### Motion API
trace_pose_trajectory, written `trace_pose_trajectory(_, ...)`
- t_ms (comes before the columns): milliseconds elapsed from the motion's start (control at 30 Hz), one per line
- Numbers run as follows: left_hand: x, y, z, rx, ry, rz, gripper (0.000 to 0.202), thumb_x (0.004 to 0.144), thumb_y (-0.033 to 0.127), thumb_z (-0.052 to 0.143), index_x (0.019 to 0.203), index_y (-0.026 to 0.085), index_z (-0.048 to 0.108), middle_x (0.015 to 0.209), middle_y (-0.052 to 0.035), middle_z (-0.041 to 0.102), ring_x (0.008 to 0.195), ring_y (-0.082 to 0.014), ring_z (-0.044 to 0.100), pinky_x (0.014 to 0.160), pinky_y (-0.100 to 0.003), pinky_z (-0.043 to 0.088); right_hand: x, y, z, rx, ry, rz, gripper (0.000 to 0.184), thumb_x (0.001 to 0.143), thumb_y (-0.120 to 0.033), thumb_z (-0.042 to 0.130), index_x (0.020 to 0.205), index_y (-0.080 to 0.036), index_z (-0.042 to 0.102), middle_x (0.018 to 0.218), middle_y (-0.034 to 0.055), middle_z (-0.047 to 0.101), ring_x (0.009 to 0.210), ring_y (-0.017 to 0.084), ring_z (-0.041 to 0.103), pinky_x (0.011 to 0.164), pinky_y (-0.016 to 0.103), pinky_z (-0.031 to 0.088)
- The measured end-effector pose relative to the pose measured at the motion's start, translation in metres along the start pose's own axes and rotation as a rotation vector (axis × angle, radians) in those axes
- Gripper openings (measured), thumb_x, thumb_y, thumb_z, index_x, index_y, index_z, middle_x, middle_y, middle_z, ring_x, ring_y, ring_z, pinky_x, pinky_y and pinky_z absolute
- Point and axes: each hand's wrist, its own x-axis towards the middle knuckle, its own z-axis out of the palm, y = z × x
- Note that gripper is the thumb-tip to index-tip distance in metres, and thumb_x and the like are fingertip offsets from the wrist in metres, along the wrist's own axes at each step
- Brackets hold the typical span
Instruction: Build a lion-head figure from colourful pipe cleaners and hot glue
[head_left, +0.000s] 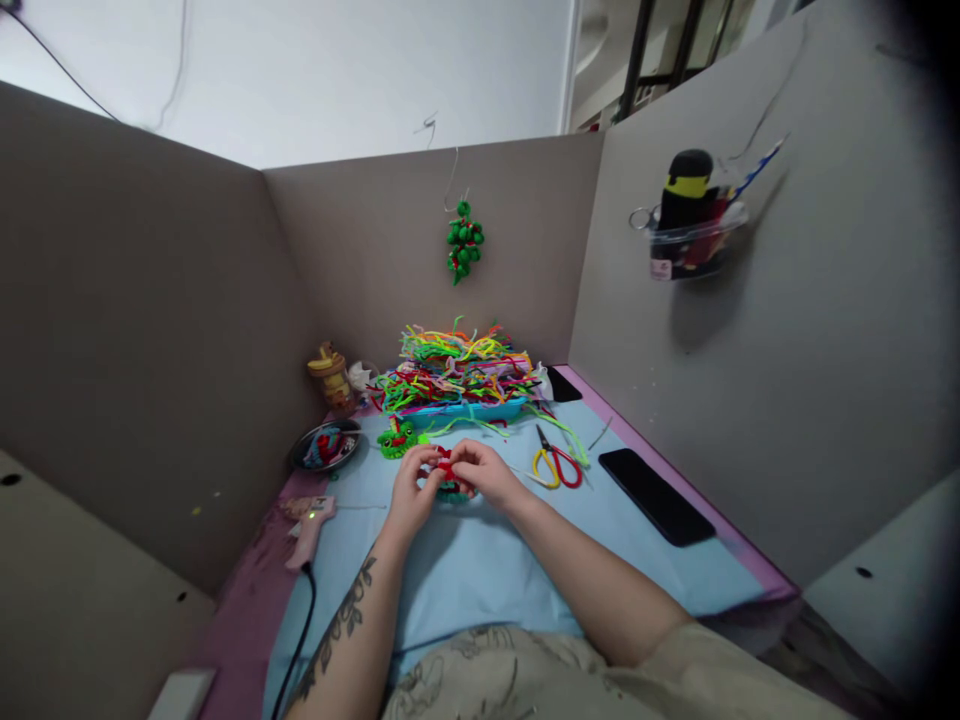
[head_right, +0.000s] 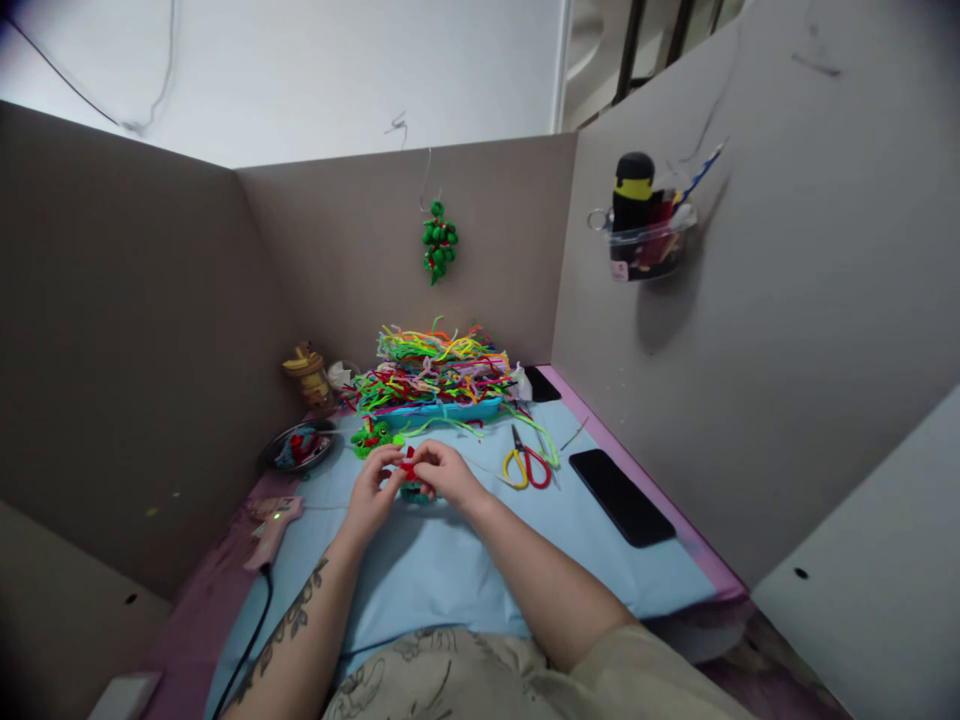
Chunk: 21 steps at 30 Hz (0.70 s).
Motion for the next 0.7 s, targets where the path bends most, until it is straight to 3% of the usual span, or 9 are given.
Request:
trace_pose_trajectory(500,-0.0002,-0.0016,-0.0003,0.008,-0.013,-0.002,0.013,0.079,0.026,0.056,0.088,0.020,0.064,0.114,-0.0099,0.053,0.101,-0.0214,0.055,0.075,-0.032,0.050,0.0009,0.0047,-0.0004,0.013,-0.005,-0.011,0.007,0.069,-0.020,0.053,0.075,-0.020,0.053,0.049,-0.0075,0.049,0.037,0.008,0.044,0.035,0.017,0.034)
trace_pose_trajectory(600,-0.0002,-0.0019,-0.0003,-0.007,0.010,-0.003,0.019,0.080,0.025,0.056,0.098,0.021,0.062,0.114,-0.0099,0.052,0.096,-0.0199,0.056,0.073,-0.032,0.050,0.0015,0.0057,-0.0008,0.012,-0.001,-0.011,0.007,0.069,-0.020,0.053,0.075,-0.020,0.053,0.049,-0.0076,0.049,0.037,0.008,0.044,0.034,0.017,0.034)
trace_pose_trajectory(700,0.0000,-0.0018,-0.0005,0.006,-0.026,0.004,0.013,0.080,0.025,0.056,0.088,0.020,0.065,0.112,-0.0102,0.052,0.101,-0.0217,0.055,0.075,-0.032,0.050,0.0015,0.0051,-0.0008,0.016,0.000,-0.015,0.007,0.068,-0.020,0.052,0.075,-0.020,0.052,0.048,-0.0078,0.049,0.037,0.008,0.044,0.034,0.017,0.034)
